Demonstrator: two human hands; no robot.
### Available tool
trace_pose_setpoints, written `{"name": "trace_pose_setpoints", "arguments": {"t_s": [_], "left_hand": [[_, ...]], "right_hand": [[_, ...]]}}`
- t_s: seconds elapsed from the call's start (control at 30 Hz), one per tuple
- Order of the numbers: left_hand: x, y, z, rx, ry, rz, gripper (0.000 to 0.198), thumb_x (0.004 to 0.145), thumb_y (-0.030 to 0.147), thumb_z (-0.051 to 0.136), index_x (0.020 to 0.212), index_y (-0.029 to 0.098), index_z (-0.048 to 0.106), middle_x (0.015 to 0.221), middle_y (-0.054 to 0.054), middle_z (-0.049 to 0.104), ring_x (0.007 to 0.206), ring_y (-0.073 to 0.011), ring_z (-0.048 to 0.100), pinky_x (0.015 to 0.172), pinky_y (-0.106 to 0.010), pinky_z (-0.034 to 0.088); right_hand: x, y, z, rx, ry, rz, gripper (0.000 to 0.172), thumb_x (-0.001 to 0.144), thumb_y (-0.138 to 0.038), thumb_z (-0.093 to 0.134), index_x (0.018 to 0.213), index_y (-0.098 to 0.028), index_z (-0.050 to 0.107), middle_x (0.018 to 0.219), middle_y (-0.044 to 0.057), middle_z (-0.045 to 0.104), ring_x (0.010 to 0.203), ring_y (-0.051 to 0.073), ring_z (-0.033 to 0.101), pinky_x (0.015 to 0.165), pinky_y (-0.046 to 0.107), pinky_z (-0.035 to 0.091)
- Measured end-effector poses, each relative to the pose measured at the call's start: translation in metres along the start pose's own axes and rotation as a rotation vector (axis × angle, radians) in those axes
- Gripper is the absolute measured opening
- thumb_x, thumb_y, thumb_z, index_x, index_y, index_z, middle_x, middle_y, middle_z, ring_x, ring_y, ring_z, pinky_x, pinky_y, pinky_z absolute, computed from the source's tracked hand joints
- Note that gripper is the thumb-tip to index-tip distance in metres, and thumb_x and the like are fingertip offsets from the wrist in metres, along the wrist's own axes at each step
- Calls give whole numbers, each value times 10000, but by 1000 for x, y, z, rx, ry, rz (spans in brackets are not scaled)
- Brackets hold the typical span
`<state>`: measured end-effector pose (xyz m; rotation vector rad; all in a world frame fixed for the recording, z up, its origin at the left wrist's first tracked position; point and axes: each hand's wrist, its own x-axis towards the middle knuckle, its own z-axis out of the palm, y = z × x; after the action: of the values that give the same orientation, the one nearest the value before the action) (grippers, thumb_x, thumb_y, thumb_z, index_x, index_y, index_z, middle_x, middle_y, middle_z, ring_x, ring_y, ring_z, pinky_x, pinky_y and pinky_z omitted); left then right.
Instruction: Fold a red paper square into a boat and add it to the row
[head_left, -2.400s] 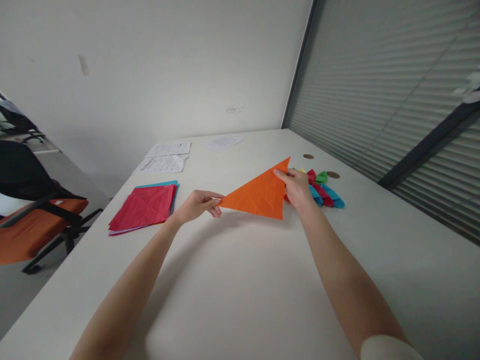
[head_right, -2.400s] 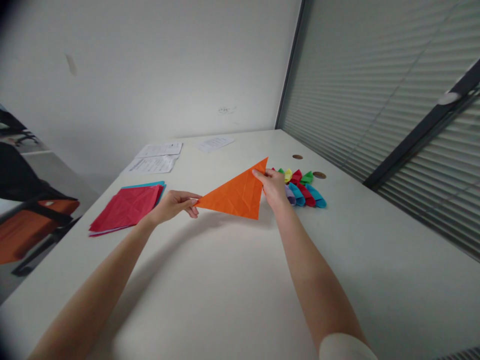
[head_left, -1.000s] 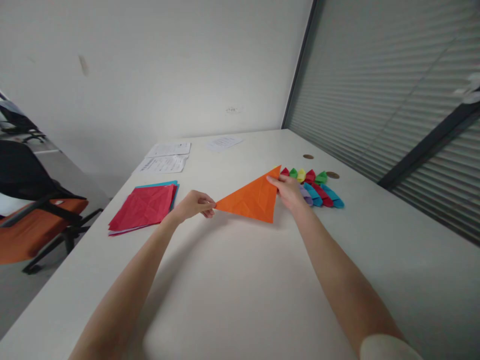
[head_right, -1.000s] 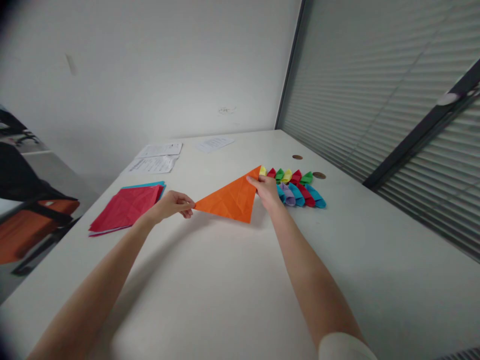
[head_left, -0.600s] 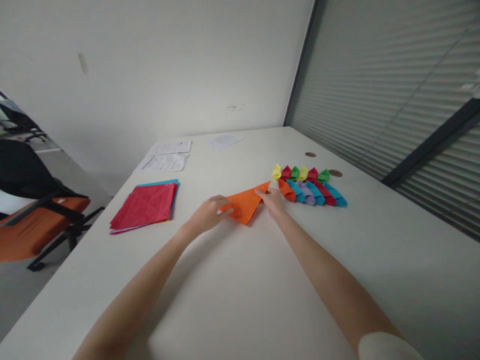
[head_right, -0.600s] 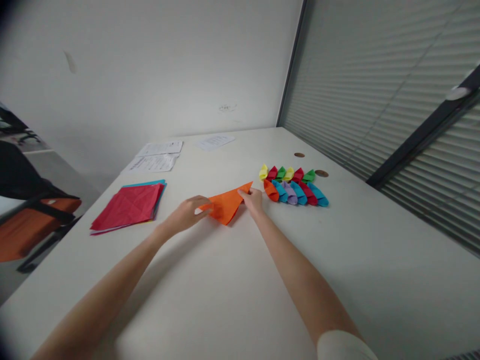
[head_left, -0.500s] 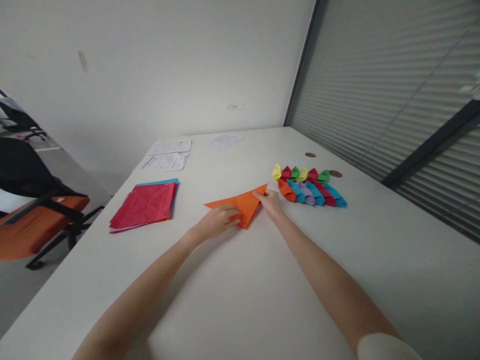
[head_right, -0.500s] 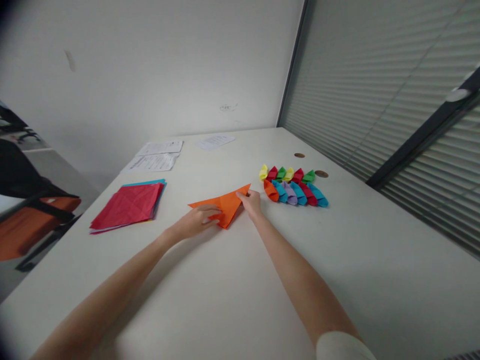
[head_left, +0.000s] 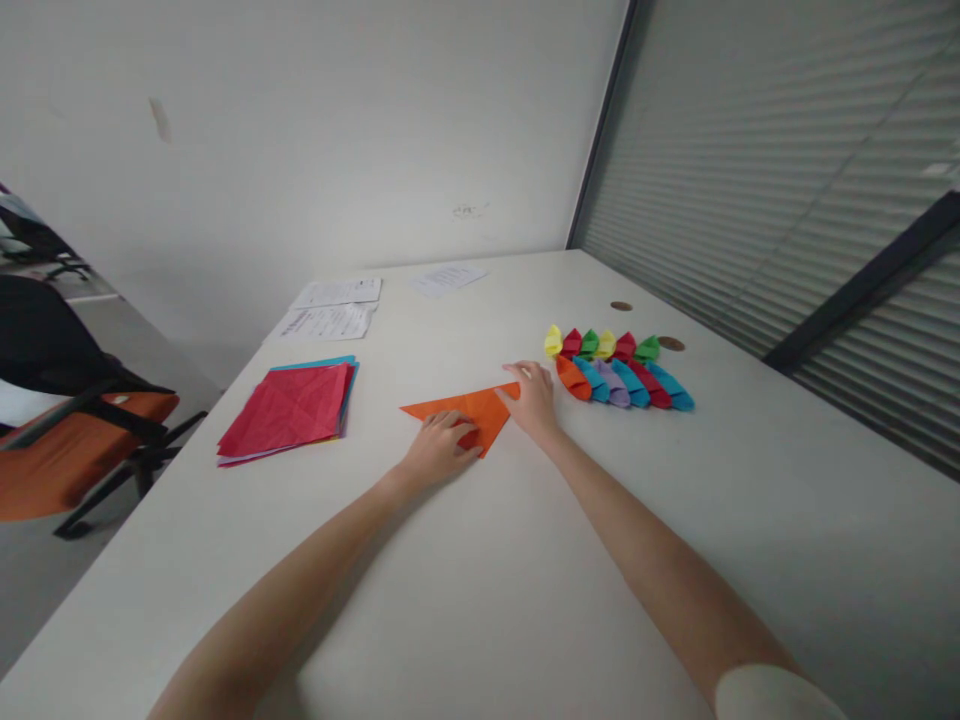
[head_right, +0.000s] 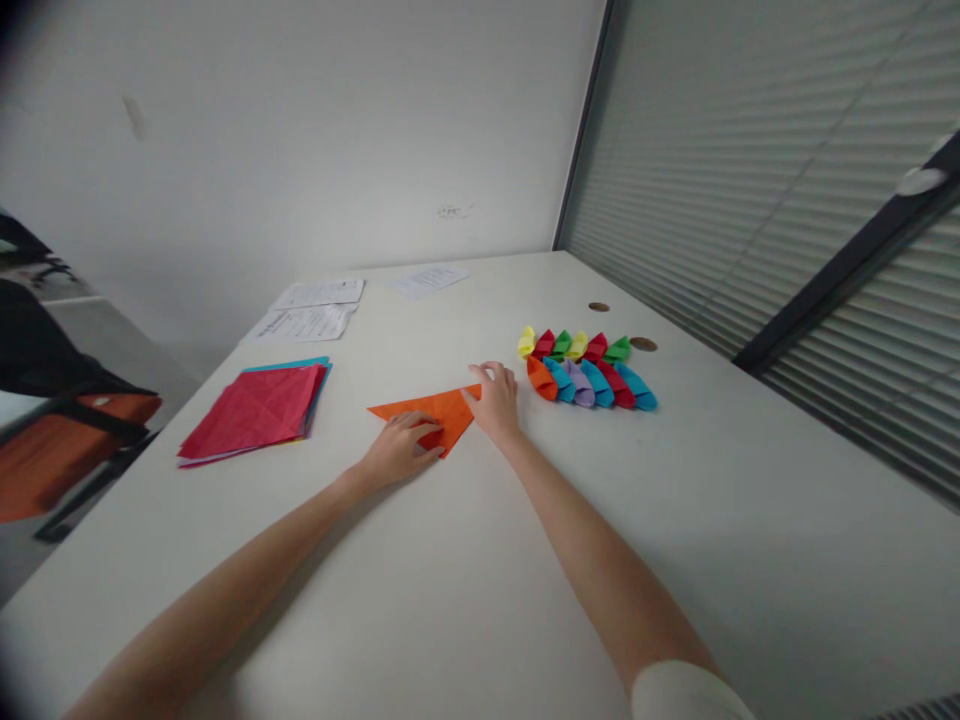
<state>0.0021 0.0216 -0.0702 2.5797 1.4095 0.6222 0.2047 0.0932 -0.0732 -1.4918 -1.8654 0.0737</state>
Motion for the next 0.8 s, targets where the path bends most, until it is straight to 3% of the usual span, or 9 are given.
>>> {"name": "trace_pose_setpoints", "arguments": {"t_s": [0.1,0.17,0.5,0.63,0.8], "left_hand": [[0,4,-2,14,11,-28,344,841,394,643,1117,196,693,1155,-99,654,1093,-277,585,990,-441,433],[-1,5,-2,26,25,-61,365,842,432,633,1110,191,692,1137,-104,656,1082,-281,587,983,-450,432],[-2,6,8,-1,52,-50,370,827,353,636,1171,223,676,1274,-100,600,1167,-283,547,1060,-467,380],[-1,7,7,-40,41,-80,438,821,409,652,1215,219,656,1281,-107,606,1183,-295,543,1077,-483,365],[7,1,8,-160,57,-188,342,954,376,454,1091,202,714,1213,-92,646,1130,-247,584,1025,-430,424]], "right_hand": [[-6,-1,7,-23,-219,-115,287,875,-360,599,1108,-233,710,1206,108,593,1142,292,477,994,432,385],[-8,-1,12,-45,-282,-126,285,886,-392,594,1098,-249,721,1215,102,600,1147,289,479,994,437,378],[-9,2,13,-95,-335,-110,332,928,-447,528,1179,-306,694,1253,95,589,1156,295,482,971,451,384],[-11,3,13,-103,-331,-116,324,928,-438,532,1183,-316,691,1270,93,581,1159,296,476,970,462,386],[-11,5,11,-117,-350,-115,342,919,-428,554,1208,-292,678,1282,100,577,1172,302,471,970,468,388]]}}
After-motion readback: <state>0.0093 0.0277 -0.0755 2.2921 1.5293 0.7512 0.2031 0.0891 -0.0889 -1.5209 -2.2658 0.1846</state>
